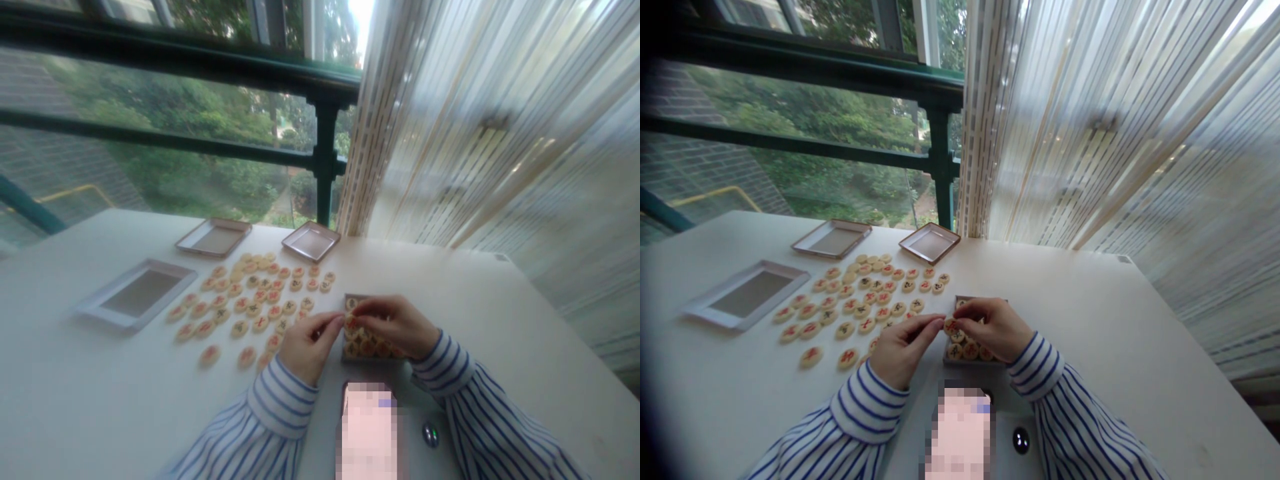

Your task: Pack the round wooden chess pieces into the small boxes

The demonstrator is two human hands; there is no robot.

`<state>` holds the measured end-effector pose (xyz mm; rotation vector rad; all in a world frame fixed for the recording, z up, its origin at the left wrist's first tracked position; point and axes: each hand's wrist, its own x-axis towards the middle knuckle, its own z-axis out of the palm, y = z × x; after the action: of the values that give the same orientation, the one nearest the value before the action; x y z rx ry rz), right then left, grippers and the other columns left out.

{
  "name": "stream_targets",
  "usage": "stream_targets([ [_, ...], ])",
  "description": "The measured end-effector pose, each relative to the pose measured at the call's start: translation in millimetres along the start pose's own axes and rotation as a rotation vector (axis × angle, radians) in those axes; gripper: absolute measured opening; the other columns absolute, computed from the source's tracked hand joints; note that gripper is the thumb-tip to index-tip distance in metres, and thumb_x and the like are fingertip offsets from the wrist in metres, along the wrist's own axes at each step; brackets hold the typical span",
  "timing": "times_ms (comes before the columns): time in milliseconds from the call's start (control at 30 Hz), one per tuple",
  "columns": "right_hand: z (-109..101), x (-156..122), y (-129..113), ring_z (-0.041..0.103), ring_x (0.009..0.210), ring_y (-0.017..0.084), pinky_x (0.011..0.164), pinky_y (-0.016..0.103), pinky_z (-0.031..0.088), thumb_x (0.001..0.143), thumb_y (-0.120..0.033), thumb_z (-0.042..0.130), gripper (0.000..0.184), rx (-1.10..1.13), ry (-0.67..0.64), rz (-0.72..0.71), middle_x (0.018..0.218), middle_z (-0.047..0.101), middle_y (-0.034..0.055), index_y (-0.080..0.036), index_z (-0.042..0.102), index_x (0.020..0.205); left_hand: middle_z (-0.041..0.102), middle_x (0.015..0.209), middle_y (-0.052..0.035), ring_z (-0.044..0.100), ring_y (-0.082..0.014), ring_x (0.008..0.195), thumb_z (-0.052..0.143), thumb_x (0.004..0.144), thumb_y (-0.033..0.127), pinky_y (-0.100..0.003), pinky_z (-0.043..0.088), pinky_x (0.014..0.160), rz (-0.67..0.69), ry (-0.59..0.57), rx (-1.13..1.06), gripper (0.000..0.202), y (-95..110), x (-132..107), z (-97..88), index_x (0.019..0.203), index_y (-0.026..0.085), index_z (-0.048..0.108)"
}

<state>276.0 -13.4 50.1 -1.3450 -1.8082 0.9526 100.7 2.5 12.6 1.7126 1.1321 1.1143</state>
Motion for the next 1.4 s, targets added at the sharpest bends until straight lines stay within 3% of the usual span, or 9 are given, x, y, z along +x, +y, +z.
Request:
stream_targets([
  [167,0,-1,-5,0.055,0.063,0.011,0.058,0.021,0.043,0.074,-0.024,0.055,0.018,-0.071,0.014,-0.014,0.073,0.066,0.0025,-0.015,0.066,0.085,0.07,0.072,-0.0031,0.065,-0.0169,0.069,0.062,0.068,0.032,-0.027,0.051,0.067,-0.126,-0.04,-0.158,0.019,4,1,0.3,0.077,0.017,0.069],
  [433,2,-4,-10,0.056,0.064,0.011,0.058,0.02,0.042,0.076,-0.023,0.053,0.016,-0.155,0.046,-0.087,0.075,0.067,0.0014,-0.017,0.065,0.086,0.071,0.071,-0.0043,0.065,-0.0187,0.069,0.066,0.064,0.035,-0.029,0.052,0.068,-0.191,-0.037,-0.214,0.022,3,3,-0.3,0.076,0.017,0.069],
  [800,5,-6,-20,0.056,0.077,0.015,0.072,0.027,0.04,0.074,-0.03,0.058,0.017,-0.558,0.042,-0.265,0.08,0.064,0.0044,-0.02,0.061,0.087,0.071,0.073,-0.004,0.065,-0.0186,0.07,0.064,0.065,0.035,-0.031,0.052,0.07,-0.17,-0.037,-0.203,0.022,-3,4,-0.1,0.077,0.017,0.069],
  [1100,7,-8,-23,0.055,0.081,0.018,0.074,0.029,0.037,0.077,-0.032,0.054,0.018,-0.729,0.008,-0.273,0.082,0.064,0.0061,-0.02,0.059,0.09,0.071,0.072,-0.004,0.065,-0.0185,0.07,0.065,0.064,0.033,-0.029,0.051,0.069,-0.202,-0.04,-0.244,0.02,-4,2,3.1,0.075,0.017,0.069],
  [1400,7,-10,-22,0.055,0.079,0.016,0.072,0.028,0.032,0.078,-0.032,0.052,0.014,-0.81,-0.002,-0.258,0.079,0.064,0.0038,-0.022,0.06,0.083,0.07,0.072,-0.0033,0.064,-0.0171,0.069,0.06,0.068,0.036,-0.028,0.049,0.066,-0.155,-0.086,-0.113,0.022,-8,1,1.6,0.078,0.017,0.068],
])
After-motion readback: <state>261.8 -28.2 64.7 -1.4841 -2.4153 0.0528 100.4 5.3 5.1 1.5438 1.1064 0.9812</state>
